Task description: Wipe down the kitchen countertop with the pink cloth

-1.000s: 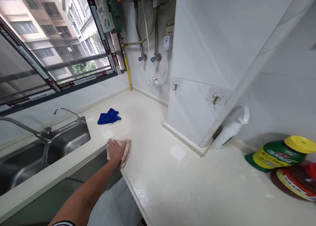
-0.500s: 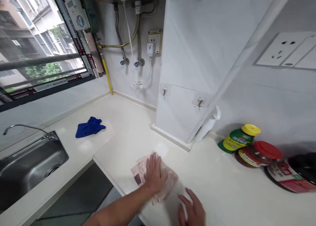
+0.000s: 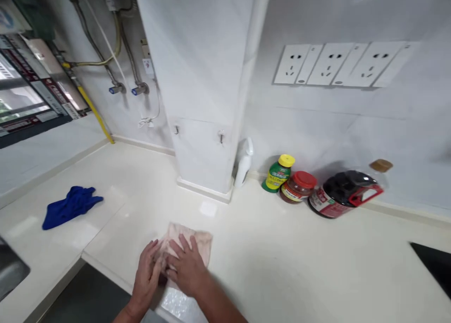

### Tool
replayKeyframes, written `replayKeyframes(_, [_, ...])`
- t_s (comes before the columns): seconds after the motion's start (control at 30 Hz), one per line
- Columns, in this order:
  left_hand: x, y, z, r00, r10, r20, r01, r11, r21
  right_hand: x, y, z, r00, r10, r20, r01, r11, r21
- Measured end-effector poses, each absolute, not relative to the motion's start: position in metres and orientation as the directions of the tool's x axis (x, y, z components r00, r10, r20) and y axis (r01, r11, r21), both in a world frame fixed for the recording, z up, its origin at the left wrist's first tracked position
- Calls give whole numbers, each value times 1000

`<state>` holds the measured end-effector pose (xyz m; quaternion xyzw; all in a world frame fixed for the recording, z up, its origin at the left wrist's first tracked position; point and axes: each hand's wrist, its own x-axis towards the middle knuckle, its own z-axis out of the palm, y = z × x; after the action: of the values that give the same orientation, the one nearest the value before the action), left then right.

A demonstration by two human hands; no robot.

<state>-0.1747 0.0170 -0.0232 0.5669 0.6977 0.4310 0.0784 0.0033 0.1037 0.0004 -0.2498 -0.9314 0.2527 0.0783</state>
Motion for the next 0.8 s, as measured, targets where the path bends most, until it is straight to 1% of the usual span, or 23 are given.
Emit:
replayKeyframes(0.03, [-166, 20, -25, -311, 866, 392, 757, -25, 653, 7, 119, 8, -847, 531, 3, 458, 734, -501])
replayKeyframes(0.07, [-157, 23, -26, -276, 875, 399, 788, -31, 614, 14, 134, 13, -812, 584, -14, 519, 710, -476])
replayKeyframes(0.13, [-141, 32, -27, -189, 899, 396, 850, -52, 524, 40, 159, 18, -689, 724, -29, 671, 622, -403])
replayKeyframes(0.23, [-125, 46, -28, -25, 940, 340, 920, -112, 376, 108, 177, 9, -404, 915, -18, 884, 385, -265])
replayKeyframes(0.3, [-118, 53, -30, 64, 955, 291, 944, -152, 293, 171, 175, -5, -171, 985, -3, 973, 168, -159])
replayKeyframes(0.33, [-116, 56, -31, 97, 958, 271, 952, -168, 255, 205, 171, -12, -50, 999, 8, 992, 50, -117])
replayKeyframes(0.4, [-113, 61, -34, 144, 957, 251, 964, -193, 185, 273, 155, -24, 193, 981, 5, 978, -192, -85])
replayKeyframes(0.47, [-111, 64, -36, 168, 954, 248, 970, -205, 132, 328, 134, -33, 429, 903, 12, 900, -426, -89])
replayKeyframes(0.5, [-111, 66, -37, 175, 953, 248, 972, -208, 112, 346, 123, -35, 527, 850, 20, 847, -523, -92])
replayKeyframes(0.53, [-110, 67, -38, 179, 952, 247, 973, -209, 97, 355, 113, -36, 590, 807, 27, 805, -586, -93])
replayKeyframes(0.57, [-111, 68, -38, 183, 952, 245, 974, -210, 87, 355, 103, -37, 619, 785, 36, 784, -615, -89])
replayKeyframes(0.6, [-111, 69, -38, 186, 952, 241, 974, -210, 79, 346, 94, -36, 616, 787, 43, 787, -612, -80])
replayKeyframes(0.63, [-111, 69, -38, 188, 953, 239, 975, -211, 71, 329, 85, -36, 579, 814, 44, 815, -575, -69])
replayKeyframes(0.7, [-112, 70, -38, 194, 951, 240, 975, -213, 56, 274, 69, -36, 425, 905, 27, 904, -423, -60])
replayKeyframes(0.73, [-112, 71, -38, 198, 949, 245, 975, -216, 50, 241, 60, -37, 311, 950, -5, 947, -310, -78])
replayKeyframes(0.77, [-114, 71, -39, 202, 946, 252, 975, -220, 45, 207, 51, -37, 197, 979, -51, 972, -202, -122])
replayKeyframes(0.8, [-115, 72, -39, 204, 943, 263, 974, -223, 44, 175, 42, -37, 80, 992, -94, 976, -97, -197])
